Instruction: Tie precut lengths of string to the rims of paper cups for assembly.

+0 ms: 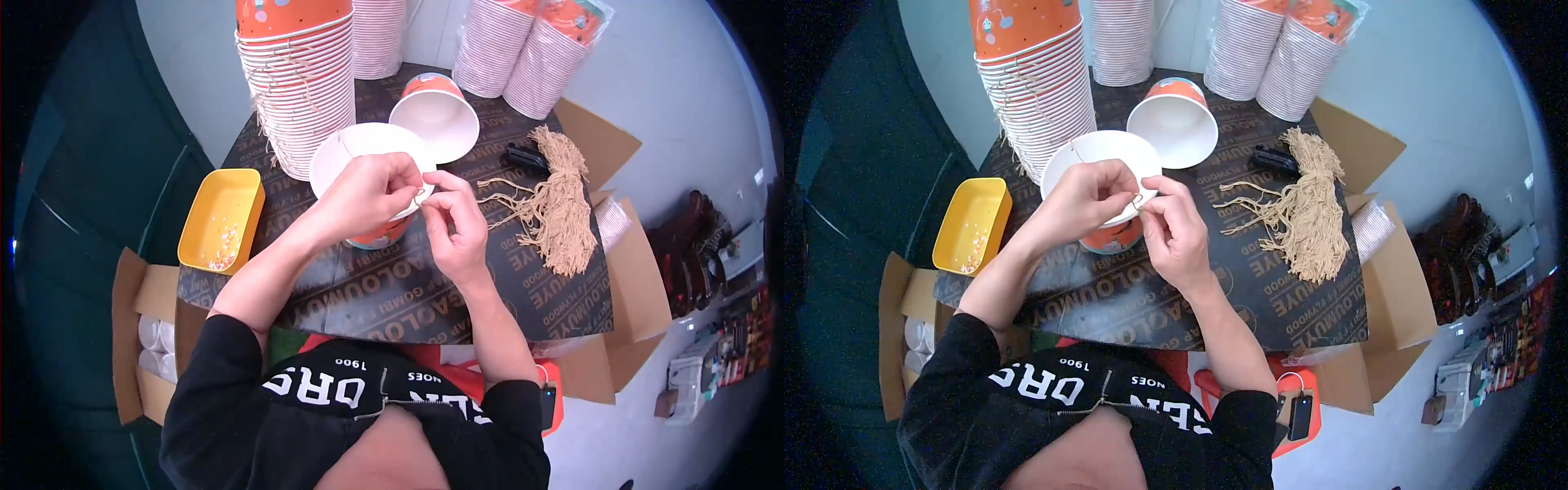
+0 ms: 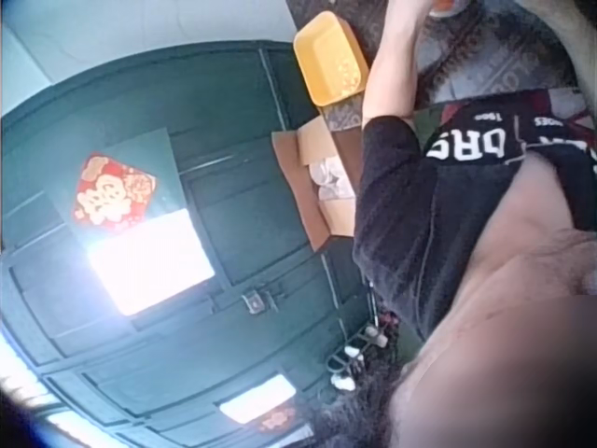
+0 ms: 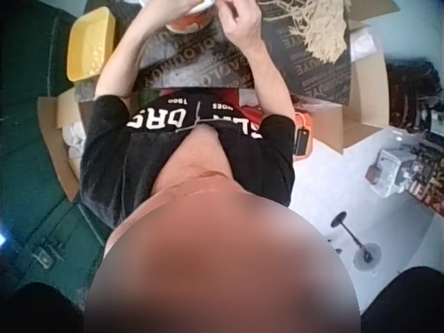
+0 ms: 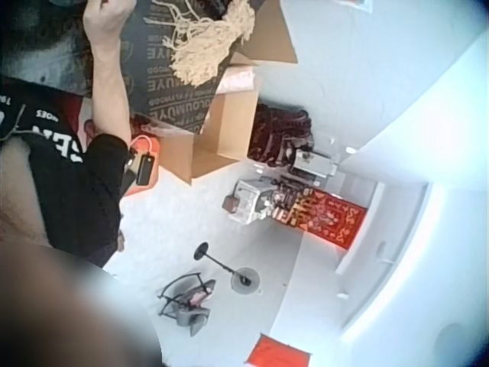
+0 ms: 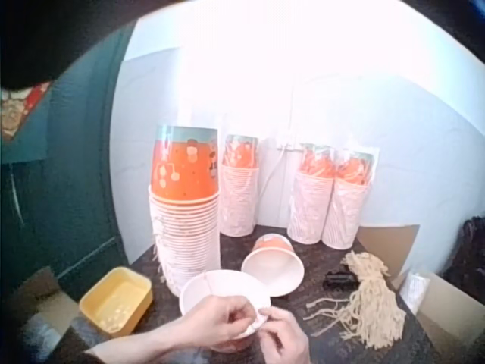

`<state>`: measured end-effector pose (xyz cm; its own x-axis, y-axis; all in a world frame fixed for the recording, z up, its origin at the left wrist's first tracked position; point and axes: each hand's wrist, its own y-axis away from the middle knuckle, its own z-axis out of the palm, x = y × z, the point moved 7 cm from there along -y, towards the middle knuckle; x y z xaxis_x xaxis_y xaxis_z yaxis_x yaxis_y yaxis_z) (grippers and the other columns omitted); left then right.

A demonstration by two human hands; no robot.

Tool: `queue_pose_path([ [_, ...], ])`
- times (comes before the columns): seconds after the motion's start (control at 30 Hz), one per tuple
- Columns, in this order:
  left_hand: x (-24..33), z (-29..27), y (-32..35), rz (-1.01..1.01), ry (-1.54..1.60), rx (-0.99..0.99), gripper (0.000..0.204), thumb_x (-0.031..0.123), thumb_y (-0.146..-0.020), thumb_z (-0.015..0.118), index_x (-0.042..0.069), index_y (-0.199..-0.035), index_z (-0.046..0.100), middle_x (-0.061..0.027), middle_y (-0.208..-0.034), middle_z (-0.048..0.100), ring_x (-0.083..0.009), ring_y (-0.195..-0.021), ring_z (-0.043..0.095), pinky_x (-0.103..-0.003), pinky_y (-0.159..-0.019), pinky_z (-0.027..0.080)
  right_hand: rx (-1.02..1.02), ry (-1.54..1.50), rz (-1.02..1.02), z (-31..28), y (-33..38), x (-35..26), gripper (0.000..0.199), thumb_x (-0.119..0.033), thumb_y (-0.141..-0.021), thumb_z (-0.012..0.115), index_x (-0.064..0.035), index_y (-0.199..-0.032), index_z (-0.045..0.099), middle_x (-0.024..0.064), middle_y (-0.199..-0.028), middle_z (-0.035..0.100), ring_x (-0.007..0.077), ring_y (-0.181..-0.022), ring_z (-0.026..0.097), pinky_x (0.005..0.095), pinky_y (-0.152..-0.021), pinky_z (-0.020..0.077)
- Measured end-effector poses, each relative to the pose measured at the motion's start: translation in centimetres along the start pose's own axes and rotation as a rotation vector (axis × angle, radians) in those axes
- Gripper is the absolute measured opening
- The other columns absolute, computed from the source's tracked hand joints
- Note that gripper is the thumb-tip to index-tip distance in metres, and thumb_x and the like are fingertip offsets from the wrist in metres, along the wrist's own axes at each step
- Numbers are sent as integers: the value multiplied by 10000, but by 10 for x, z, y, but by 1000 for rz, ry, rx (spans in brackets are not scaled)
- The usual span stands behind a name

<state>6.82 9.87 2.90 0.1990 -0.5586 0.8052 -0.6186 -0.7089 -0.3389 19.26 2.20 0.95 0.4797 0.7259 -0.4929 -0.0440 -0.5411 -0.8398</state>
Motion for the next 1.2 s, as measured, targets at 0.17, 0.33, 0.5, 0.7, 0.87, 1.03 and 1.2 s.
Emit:
queue_pose_path([
  [0.17, 3, 7, 2, -14, 61, -64, 109, 78, -843, 640, -27, -871, 629, -55, -640, 624, -97, -587, 594, -282, -550, 479, -90, -186, 179, 8, 10, 14, 121, 85, -846, 636, 1, -906, 573, 105, -998, 625, 133, -732, 592, 247, -610, 472],
  [0.33, 3, 4, 2, -22, -72, -33, 86, 65, -844, 630, -17, -850, 604, -34, -648, 597, -87, -598, 561, -270, -539, 450, -14, -127, 71, 3, 9, 10, 136, 96, -849, 624, -5, -910, 557, 82, -929, 593, 114, -658, 517, 243, -563, 429],
  [0.5, 4, 1, 3, 17, -205, 17, 62, 38, -834, 611, -15, -851, 585, -38, -632, 583, -79, -580, 540, -273, -521, 440, 7, -116, 109, 2, 9, 12, 90, 52, -887, 617, -4, -912, 551, 70, -870, 559, 115, -651, 505, 250, -567, 421],
  [0.7, 11, 6, 8, -14, -257, -87, 56, 51, -786, 614, -1, -794, 595, -153, -664, 645, -317, -647, 671, -387, -599, 512, 66, -161, 250, 2, 15, 23, 81, -40, -946, 624, 3, -906, 569, 36, -793, 541, 94, -650, 499, 247, -576, 420],
  [0.87, 21, 10, 10, 89, -266, -165, 54, 19, -824, 625, -8, -800, 585, -101, -618, 614, -180, -555, 613, -317, -529, 475, 80, -148, 267, 2, 14, 21, 94, -61, -940, 651, 4, -923, 586, 24, -770, 543, 81, -644, 506, 240, -570, 422],
  [1.03, 21, 9, 10, 130, -255, -157, 57, 23, -827, 635, -12, -809, 594, -107, -633, 619, -182, -566, 615, -319, -535, 478, 99, -193, 366, 2, 18, 24, 88, -48, -927, 661, 2, -896, 596, 26, -759, 549, 83, -634, 513, 246, -552, 425],
  [1.2, 19, 8, 10, 87, -222, -152, 48, 26, -836, 638, -11, -826, 609, -113, -658, 633, -182, -581, 620, -315, -546, 482, 23, -34, 203, -1, 9, 16, 74, -35, -910, 669, 6, -892, 610, 40, -748, 553, 114, -621, 523, 262, -552, 428],
])
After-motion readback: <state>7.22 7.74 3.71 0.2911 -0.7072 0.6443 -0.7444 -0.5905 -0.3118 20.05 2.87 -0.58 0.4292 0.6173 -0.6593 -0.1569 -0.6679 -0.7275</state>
